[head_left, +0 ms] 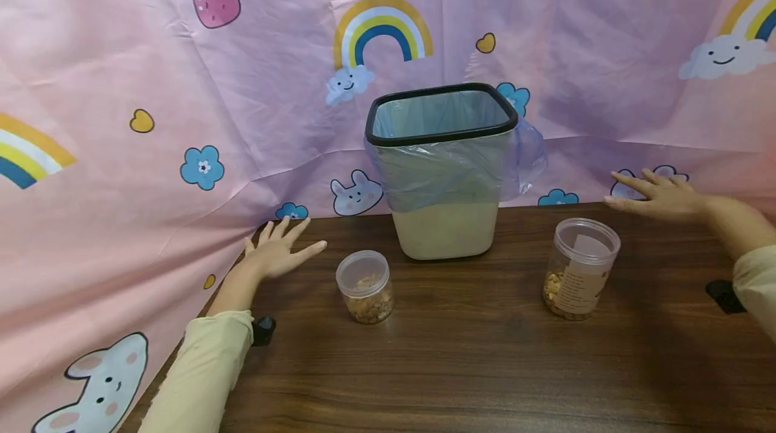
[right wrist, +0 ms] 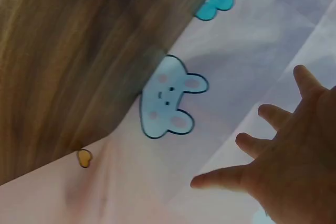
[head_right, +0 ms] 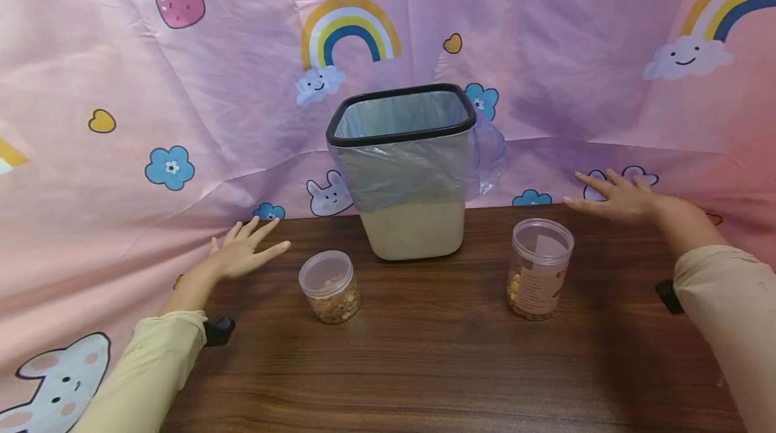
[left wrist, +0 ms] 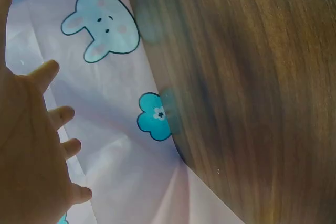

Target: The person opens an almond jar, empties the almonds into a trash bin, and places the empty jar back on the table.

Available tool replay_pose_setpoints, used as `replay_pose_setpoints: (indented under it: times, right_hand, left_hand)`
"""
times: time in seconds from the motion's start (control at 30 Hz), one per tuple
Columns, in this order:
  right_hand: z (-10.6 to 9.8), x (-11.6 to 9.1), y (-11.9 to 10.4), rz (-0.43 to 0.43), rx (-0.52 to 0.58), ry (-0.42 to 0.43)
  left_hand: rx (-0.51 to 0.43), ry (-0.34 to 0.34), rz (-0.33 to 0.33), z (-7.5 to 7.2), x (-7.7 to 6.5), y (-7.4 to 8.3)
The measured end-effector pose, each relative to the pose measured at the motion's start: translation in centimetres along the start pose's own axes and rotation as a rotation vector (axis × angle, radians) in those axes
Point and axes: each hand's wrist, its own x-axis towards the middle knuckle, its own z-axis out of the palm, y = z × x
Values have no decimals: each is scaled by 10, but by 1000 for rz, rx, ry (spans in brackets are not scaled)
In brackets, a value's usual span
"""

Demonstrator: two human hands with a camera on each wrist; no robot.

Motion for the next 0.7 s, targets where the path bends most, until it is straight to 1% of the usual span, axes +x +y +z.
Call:
replay_pose_setpoints:
  times: [0.03,0.1,0.13,0.23,0.3,0.4,0.53,0.7]
  right_hand:
    - [-3,0,-3,20,41,10]
    - [-10,-1,-8,15,85,17]
    - [-14,-1,-12,30,143,22]
    - [-23,-3,-23,3,223,33]
    - [-28,-5,-31,-25,237,48]
    - [-34,-8,-45,-43,223,68]
    - [-42,-12,-64,-70,212,91]
    - [-46,-16,-90,-157,243,106]
  left_hand:
    - [-2,6,9,-1,-1,1]
    - [-8,18,34,-1,-2,2]
    - [-12,25,50,-2,-3,3]
    - [-58,44,112,-3,-6,6]
    - [-97,54,152,-5,-9,9]
    - [-158,64,200,-8,-15,15]
    - [-195,95,245,-12,-22,24]
    - [-232,143,325,-17,-34,39]
